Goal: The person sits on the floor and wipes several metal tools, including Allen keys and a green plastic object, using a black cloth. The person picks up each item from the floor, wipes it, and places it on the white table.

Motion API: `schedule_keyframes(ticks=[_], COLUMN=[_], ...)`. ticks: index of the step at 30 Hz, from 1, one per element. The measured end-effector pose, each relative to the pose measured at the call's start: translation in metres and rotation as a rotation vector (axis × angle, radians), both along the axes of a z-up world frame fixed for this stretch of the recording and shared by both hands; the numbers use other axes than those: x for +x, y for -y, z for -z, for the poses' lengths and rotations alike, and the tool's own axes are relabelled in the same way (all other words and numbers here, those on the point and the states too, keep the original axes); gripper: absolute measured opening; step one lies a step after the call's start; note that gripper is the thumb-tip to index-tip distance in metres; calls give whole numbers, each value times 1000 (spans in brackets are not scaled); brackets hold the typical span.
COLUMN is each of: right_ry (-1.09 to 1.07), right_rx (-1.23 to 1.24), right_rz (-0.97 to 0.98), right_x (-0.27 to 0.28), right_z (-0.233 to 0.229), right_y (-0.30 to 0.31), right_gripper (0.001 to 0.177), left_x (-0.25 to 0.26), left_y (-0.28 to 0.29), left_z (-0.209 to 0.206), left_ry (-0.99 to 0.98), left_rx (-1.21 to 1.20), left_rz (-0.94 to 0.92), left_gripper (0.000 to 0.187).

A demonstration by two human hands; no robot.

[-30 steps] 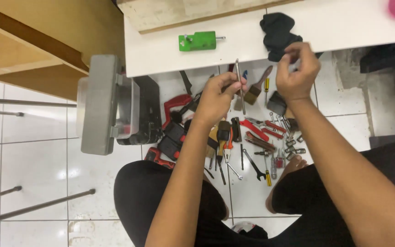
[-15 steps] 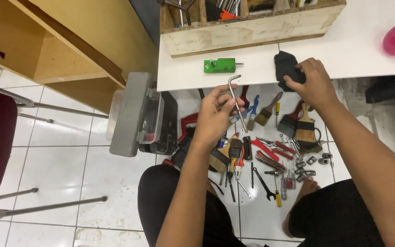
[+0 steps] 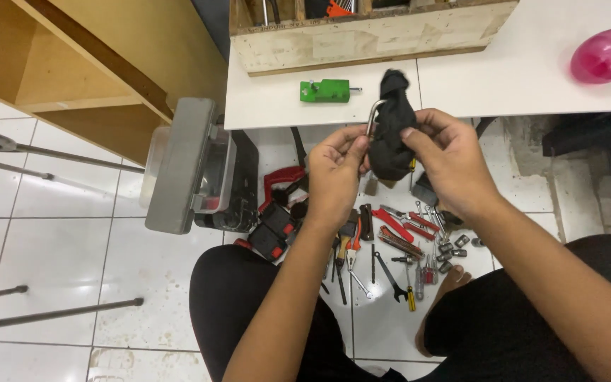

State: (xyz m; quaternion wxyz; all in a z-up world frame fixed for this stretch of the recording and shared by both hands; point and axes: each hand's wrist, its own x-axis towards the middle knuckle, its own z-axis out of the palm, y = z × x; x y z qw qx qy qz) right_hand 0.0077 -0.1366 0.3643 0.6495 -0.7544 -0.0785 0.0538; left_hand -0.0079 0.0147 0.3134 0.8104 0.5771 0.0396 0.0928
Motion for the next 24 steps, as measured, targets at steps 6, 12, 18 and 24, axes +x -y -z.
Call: schedule_keyframes(ticks=[6,12,18,24], right_ry=[-3,-222,-176,-116], right_rx=[180,390,410,403], right_rz=[-5,155,22,-190], right_x=[-14,-4,-3,-10], right_z=[3,15,17,20], right_y=[-8,-3,3,6], right_gripper=[25,17,29,52], left_x=[-8,-14,-17,-17], left_y=[5,1,5,16], left_z=[-3,-19,-27,-14], left_ry=[-3,-35,-4,36], left_rx=[70,308,361,304], left_rz=[54,220,240,184], left_gripper=[26,9,17,21])
